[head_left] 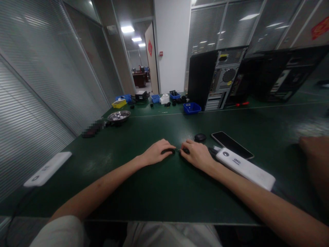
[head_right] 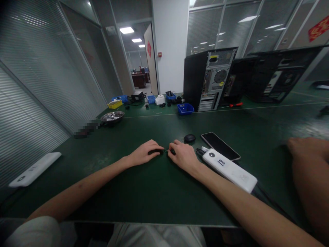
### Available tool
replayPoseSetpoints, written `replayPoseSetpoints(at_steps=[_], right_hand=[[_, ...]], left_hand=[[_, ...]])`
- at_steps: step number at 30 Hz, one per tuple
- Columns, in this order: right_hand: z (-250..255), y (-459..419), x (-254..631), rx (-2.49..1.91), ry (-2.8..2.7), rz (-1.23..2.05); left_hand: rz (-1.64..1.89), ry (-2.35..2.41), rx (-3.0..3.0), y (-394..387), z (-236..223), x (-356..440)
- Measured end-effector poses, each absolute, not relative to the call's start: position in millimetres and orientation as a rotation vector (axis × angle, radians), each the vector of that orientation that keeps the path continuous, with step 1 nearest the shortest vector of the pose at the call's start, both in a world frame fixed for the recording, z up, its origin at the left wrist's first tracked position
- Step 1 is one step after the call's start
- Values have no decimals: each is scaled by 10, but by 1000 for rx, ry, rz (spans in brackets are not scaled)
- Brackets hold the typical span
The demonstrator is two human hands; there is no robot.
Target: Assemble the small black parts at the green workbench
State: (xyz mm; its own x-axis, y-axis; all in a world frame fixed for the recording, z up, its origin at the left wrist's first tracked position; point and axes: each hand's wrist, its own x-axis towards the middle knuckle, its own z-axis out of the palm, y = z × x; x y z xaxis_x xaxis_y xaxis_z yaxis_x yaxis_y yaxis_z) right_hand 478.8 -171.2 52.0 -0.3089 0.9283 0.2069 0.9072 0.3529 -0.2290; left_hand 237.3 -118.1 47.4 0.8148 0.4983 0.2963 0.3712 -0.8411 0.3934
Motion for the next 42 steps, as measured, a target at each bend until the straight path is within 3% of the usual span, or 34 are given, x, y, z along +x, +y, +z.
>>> replayPoseSetpoints(at_steps=[9,16,33,42], right_hand=[[505,-1735,4699,-1630,-2338,102],[522,-1724,4747,-1695,-2317,95],[512,-1720,4794,-1634,-2265,224],[539,-1731,4790,-1644,-2258,277]], left_hand=[[570,528,2726,-1149,419,2391],[619,692,2793,-1007,397,2253],[397,2175,2441,-26,264,326],[528,2547,2110,129,121,-95]])
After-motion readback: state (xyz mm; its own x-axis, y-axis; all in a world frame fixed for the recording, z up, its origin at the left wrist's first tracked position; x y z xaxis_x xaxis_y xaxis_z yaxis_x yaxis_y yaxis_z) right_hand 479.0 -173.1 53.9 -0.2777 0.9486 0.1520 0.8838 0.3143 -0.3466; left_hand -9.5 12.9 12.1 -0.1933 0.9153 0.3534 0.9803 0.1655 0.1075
